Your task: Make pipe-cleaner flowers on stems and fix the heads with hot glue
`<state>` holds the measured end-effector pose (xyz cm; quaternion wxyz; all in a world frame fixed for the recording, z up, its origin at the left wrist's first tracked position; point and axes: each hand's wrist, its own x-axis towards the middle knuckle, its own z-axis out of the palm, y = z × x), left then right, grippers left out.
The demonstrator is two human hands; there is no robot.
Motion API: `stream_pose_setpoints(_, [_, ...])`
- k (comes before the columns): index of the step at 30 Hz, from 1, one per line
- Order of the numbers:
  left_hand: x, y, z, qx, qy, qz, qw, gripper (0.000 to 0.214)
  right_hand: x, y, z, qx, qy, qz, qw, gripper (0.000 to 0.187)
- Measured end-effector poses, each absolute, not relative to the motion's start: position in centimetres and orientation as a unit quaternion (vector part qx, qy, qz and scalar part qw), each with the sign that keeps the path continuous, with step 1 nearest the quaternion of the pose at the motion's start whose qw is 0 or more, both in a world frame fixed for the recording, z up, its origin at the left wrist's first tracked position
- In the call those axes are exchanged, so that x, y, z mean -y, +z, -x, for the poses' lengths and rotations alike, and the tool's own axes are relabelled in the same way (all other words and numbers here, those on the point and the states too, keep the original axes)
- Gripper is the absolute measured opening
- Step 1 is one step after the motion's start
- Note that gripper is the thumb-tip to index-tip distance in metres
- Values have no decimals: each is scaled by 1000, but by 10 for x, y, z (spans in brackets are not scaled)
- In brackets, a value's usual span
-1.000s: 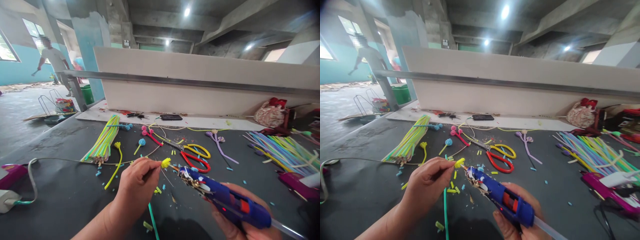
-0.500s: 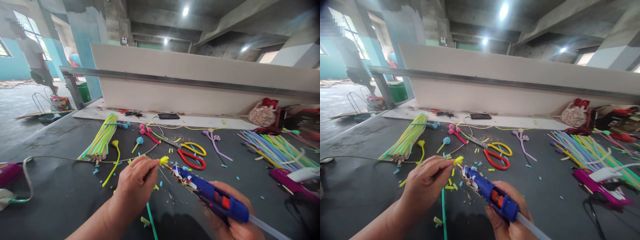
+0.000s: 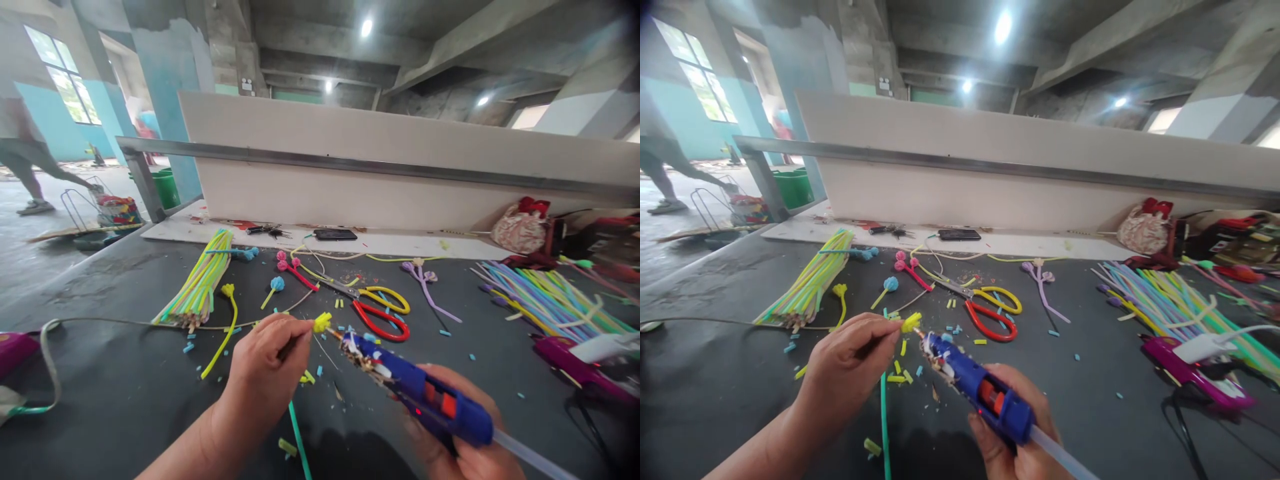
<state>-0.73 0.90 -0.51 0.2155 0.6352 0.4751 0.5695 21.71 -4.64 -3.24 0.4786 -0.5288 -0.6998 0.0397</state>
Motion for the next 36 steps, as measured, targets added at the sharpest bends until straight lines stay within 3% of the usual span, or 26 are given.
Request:
stream_pose_setpoints(3, [-12,-6,6,-510,544,-528,407,6,43,-35,-221,707,45,533,462,31])
stream_pose_setpoints(6, [-16,-4,6,-457,517,-388,611,15,39,-36,-224,681,73,553,474,34])
stream_pose_setpoints(11, [-17,-1,8,-339,476,-312,749,21,43,-33,-218,665,99,541,505,34])
stream_pose_setpoints(20, [-18,-3,6,-331,448,-286,780,12,44,-32,-210,696,52,519,494,32])
stream_pose_setpoints(36, [-15,-7,6,-364,453,-371,725,21,45,-34,-214,727,5,516,454,31])
